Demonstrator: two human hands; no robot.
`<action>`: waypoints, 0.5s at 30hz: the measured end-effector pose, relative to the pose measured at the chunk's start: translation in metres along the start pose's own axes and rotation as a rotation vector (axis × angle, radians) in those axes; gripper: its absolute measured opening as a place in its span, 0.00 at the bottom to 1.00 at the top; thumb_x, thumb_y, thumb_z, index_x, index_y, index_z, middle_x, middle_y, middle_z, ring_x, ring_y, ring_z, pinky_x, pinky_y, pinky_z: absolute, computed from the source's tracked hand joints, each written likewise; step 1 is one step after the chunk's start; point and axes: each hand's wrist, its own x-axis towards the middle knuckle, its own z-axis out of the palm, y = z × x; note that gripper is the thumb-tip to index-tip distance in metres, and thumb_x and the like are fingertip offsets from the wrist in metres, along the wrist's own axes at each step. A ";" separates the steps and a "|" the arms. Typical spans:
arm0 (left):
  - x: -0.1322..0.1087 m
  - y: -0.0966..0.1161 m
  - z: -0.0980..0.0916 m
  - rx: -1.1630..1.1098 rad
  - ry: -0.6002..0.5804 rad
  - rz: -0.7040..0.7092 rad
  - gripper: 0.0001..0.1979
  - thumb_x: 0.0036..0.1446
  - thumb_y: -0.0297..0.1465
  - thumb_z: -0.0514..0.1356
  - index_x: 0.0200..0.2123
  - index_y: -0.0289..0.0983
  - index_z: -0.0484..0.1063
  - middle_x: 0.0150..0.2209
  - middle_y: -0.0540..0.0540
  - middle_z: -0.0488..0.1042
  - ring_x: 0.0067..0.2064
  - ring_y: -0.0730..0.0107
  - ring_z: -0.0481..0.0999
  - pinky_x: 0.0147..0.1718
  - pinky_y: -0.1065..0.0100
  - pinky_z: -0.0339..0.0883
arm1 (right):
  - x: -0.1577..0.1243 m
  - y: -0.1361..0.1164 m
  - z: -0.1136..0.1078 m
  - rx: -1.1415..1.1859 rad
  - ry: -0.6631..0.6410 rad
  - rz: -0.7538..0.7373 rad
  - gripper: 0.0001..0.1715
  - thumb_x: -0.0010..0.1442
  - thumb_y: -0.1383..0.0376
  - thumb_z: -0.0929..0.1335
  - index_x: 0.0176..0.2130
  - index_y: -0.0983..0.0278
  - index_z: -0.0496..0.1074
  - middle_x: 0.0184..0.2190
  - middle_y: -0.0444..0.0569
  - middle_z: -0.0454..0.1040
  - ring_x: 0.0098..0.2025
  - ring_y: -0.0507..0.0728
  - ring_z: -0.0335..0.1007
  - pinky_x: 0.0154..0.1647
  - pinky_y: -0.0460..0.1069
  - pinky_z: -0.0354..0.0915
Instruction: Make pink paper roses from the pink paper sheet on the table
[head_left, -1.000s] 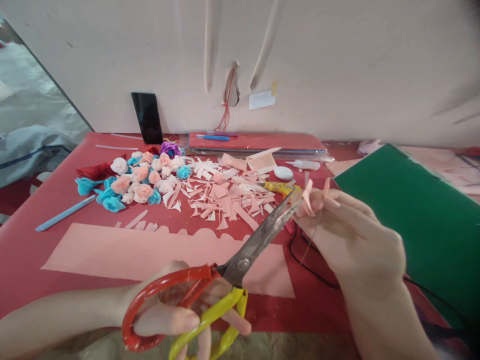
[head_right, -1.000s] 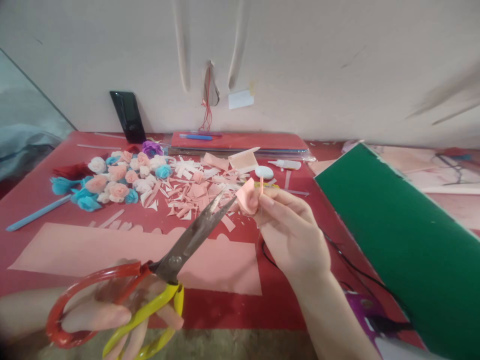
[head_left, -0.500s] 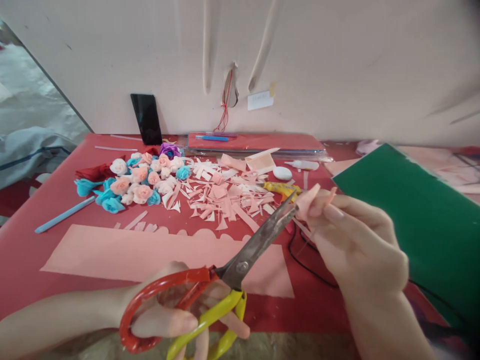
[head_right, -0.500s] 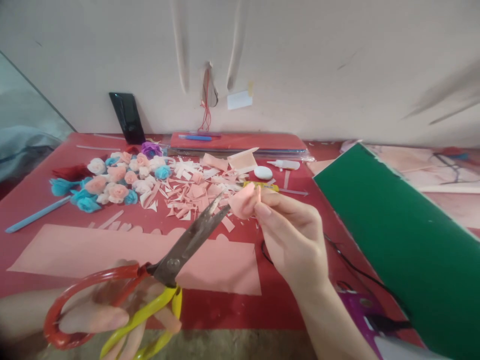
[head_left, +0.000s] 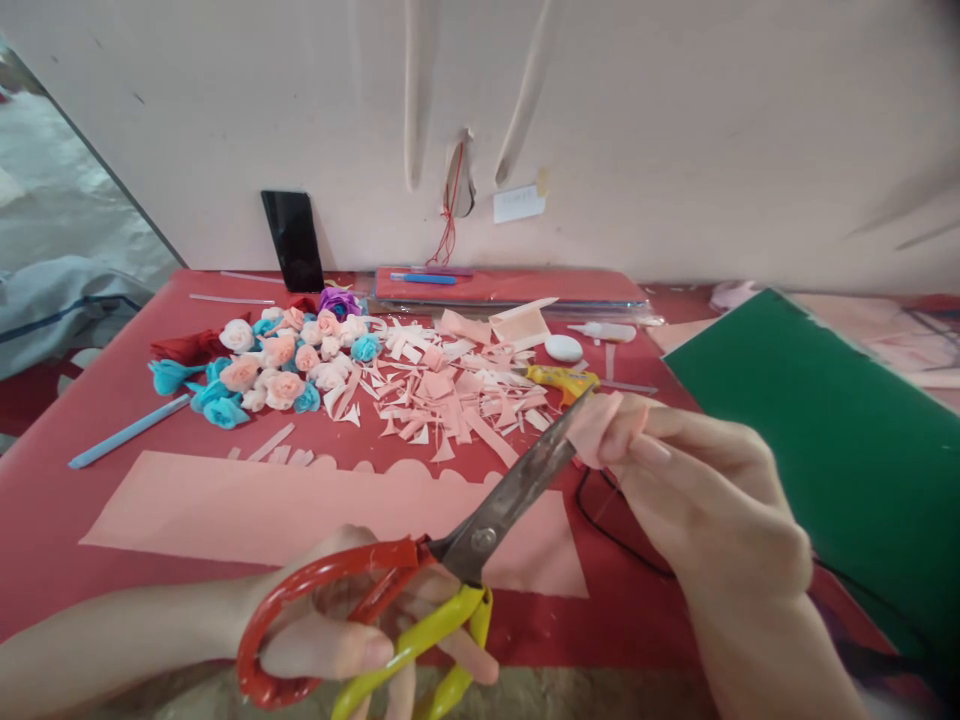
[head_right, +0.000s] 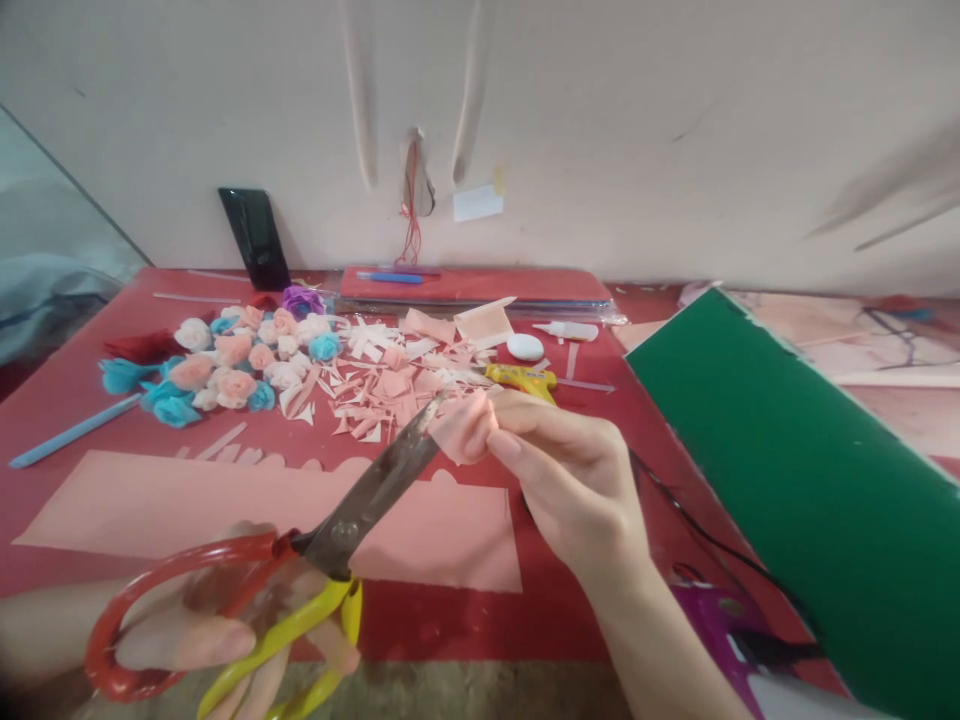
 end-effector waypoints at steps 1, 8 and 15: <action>0.000 0.000 0.000 0.014 0.009 -0.029 0.21 0.58 0.35 0.54 0.54 0.36 0.65 0.54 0.35 0.69 0.49 0.58 0.75 0.32 0.72 0.75 | 0.000 -0.001 0.000 -0.007 -0.017 -0.004 0.08 0.54 0.65 0.68 0.25 0.59 0.76 0.19 0.44 0.66 0.26 0.54 0.62 0.31 0.51 0.62; -0.002 -0.021 -0.006 0.022 -0.012 0.095 0.21 0.58 0.36 0.54 0.55 0.39 0.63 0.52 0.36 0.70 0.43 0.61 0.78 0.24 0.79 0.70 | 0.004 -0.001 -0.004 -0.008 -0.161 -0.008 0.08 0.56 0.64 0.68 0.29 0.55 0.78 0.22 0.44 0.67 0.28 0.53 0.62 0.32 0.48 0.64; -0.003 -0.006 -0.004 0.095 0.001 -0.053 0.23 0.58 0.39 0.53 0.56 0.41 0.62 0.54 0.36 0.69 0.36 0.64 0.80 0.28 0.73 0.71 | 0.003 -0.003 -0.006 -0.018 -0.264 0.004 0.09 0.57 0.61 0.67 0.30 0.54 0.79 0.27 0.46 0.72 0.32 0.55 0.66 0.37 0.51 0.67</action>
